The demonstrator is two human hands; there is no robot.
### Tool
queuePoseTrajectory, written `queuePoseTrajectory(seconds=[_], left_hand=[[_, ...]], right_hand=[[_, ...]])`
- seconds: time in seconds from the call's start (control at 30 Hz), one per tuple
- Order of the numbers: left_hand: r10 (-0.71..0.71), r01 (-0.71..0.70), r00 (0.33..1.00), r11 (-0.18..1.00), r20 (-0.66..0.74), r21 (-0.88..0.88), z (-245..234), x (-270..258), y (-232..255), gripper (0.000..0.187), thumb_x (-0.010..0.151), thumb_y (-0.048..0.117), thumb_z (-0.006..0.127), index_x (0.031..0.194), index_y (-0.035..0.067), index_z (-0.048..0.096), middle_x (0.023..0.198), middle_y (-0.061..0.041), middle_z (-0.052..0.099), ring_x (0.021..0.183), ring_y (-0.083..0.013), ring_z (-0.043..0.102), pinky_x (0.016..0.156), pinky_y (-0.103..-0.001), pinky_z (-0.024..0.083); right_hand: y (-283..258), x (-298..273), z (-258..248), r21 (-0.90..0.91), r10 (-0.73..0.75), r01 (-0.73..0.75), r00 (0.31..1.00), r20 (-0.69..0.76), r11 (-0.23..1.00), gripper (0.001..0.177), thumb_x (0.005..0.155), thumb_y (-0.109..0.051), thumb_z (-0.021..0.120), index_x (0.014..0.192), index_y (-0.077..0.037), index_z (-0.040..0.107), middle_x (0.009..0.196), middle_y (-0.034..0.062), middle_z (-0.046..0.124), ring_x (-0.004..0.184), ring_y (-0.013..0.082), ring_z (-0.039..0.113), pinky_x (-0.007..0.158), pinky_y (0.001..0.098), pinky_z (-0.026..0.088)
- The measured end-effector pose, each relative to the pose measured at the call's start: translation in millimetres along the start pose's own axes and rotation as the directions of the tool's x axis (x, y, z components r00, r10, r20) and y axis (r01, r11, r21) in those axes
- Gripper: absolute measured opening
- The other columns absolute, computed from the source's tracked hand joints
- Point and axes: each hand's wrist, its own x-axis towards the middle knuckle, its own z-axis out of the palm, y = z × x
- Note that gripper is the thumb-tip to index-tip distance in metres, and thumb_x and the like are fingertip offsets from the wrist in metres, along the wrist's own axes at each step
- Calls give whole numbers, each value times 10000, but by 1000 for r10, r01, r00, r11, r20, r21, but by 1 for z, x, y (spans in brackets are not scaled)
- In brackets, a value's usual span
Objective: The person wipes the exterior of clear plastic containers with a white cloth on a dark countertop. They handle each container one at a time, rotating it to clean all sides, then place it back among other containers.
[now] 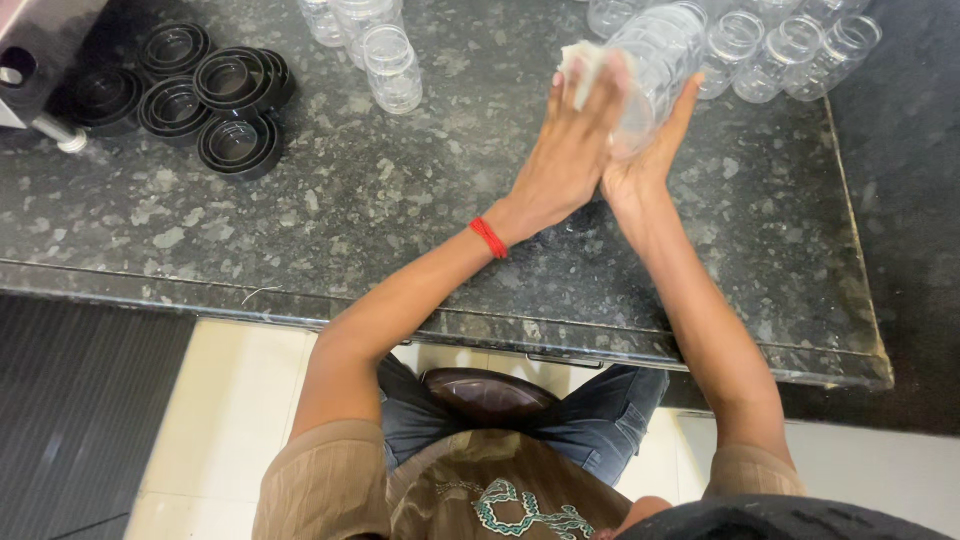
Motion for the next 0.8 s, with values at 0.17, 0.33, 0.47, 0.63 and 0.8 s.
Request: queuePoseTrajectory(seconds=[0.17, 0.33, 0.47, 0.63, 0.8], left_hand=[[205, -300, 908, 927, 366, 225, -19, 3, -6, 636, 1117, 367, 508, 1634, 83, 270, 1716, -85, 230, 1605, -297, 172, 1341, -475, 138], [352, -474, 863, 814, 363, 336, -32, 16, -12, 701, 1160, 468, 466, 1697, 76, 242, 1749, -74, 227, 1617, -247, 163, 1337, -460, 130], [199, -326, 926, 849, 319, 415, -38, 33, -12, 739, 1149, 562, 450, 1683, 102, 230, 1732, -60, 219, 1604, -255, 145, 1332, -489, 129], [42, -147, 963, 909, 265, 390, -40, 29, 1, 893, 1036, 544, 546, 1640, -27, 220, 1711, -191, 209, 1590, -371, 121, 1332, -514, 146], [261, -318, 948, 820, 184, 476, -40, 13, 11, 692, 1114, 289, 567, 1608, -127, 316, 1688, -250, 265, 1581, -414, 216, 1326, -539, 211]], right_hand=[[-16, -1, 4, -79, 90, -89, 996, 6, 993, 1001, 854, -701, 609, 1549, -35, 333, 1464, 224, 521, 1252, 361, 630, 875, 416, 634], [-30, 5, 13, 111, 86, -93, 994, 64, 990, 992, 865, -592, 713, 1525, 60, 363, 1370, 293, 566, 1160, 435, 671, 908, 488, 660], [-19, 2, 16, 100, 62, -70, 995, 78, 993, 886, 895, -580, 677, 1506, 0, 401, 1420, 240, 563, 1272, 408, 652, 1015, 482, 618], [-20, 2, 12, 86, 22, -44, 972, 236, 995, 830, 943, -571, 581, 1543, -23, 411, 1528, 176, 535, 1390, 339, 601, 1203, 464, 556], [-21, 10, 1, 223, 118, -157, 977, 176, 962, 861, 953, -603, 548, 1546, 3, 397, 1434, 245, 564, 1253, 407, 639, 1097, 513, 573]])
